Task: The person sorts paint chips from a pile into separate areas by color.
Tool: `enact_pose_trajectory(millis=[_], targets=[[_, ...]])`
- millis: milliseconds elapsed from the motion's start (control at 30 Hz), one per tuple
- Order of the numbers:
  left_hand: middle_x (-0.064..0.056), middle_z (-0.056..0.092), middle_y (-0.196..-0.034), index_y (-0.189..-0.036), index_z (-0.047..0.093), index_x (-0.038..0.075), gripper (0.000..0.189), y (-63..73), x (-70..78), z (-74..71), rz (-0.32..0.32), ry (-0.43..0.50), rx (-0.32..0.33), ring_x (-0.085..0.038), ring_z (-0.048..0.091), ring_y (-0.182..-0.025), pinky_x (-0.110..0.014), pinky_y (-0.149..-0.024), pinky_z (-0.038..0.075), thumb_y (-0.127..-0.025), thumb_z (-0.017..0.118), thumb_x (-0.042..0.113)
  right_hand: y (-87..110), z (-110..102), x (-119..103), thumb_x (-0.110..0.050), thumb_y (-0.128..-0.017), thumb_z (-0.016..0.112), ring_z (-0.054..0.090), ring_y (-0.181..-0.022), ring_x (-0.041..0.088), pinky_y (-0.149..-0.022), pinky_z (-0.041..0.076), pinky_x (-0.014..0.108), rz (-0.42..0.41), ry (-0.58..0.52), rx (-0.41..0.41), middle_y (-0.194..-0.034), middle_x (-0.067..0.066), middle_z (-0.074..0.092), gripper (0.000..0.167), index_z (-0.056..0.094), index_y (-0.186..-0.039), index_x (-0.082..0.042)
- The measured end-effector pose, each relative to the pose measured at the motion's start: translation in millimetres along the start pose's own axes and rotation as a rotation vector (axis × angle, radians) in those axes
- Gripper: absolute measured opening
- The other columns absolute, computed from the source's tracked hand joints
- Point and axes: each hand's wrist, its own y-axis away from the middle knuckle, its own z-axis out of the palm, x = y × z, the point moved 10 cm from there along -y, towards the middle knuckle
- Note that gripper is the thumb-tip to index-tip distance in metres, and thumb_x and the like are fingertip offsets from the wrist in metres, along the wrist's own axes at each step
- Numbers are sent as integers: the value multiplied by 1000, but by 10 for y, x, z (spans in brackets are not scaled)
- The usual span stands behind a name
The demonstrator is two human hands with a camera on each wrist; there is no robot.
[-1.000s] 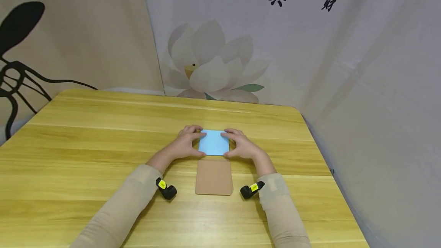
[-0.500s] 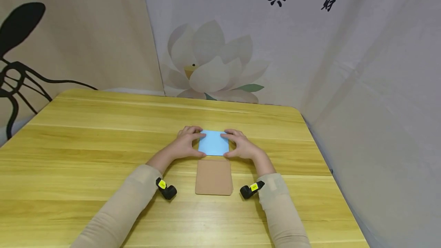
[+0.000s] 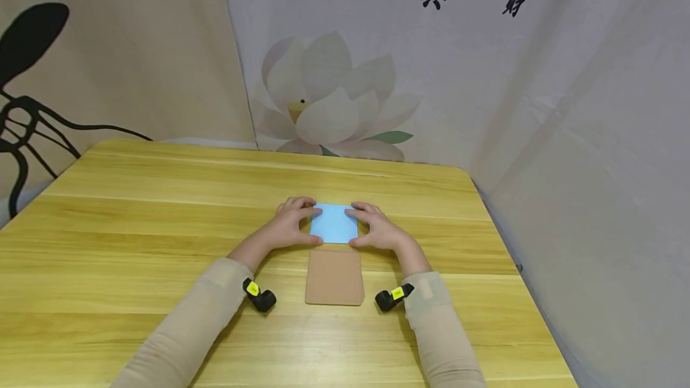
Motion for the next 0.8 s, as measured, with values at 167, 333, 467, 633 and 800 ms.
enact_pose_trajectory(millis=[167,333,467,633,800], targets=[[-10,37,-145,-138,53,11,78,5,16,-14,-4,26,3,-29,26,-132,-50,-105,20,-76,74,54,23,-53,-2,-32,-81,78,12,-141,31,-107,20,57,8,-47,45,-155,7,20,78,40,-147,-15],[-9,37,-145,-138,53,12,77,-4,27,-15,-8,32,7,-29,25,-134,-50,-104,21,-77,73,55,58,-133,-22,-30,-82,77,14,-140,35,-106,19,61,10,-67,100,-154,11,22,75,42,-146,-11],[-9,38,-145,-137,54,11,75,3,39,-39,-4,28,18,-30,25,-133,-52,-103,21,-79,72,54,80,-182,-45,-29,-84,75,17,-140,35,-105,20,61,10,-53,135,-154,12,24,71,44,-144,-9],[-11,41,-142,-137,54,10,70,50,45,-127,-1,-3,43,-32,28,-130,-55,-100,23,-82,69,52,118,-241,-106,-31,-85,73,18,-139,35,-104,22,63,-4,28,183,-152,11,28,66,47,-142,-9],[-13,42,-141,-138,53,9,70,128,58,-257,-4,-25,51,-34,30,-128,-56,-99,22,-84,67,51,190,-318,-132,-31,-85,72,19,-138,37,-103,21,64,-3,111,231,-151,12,29,65,48,-141,-9]])
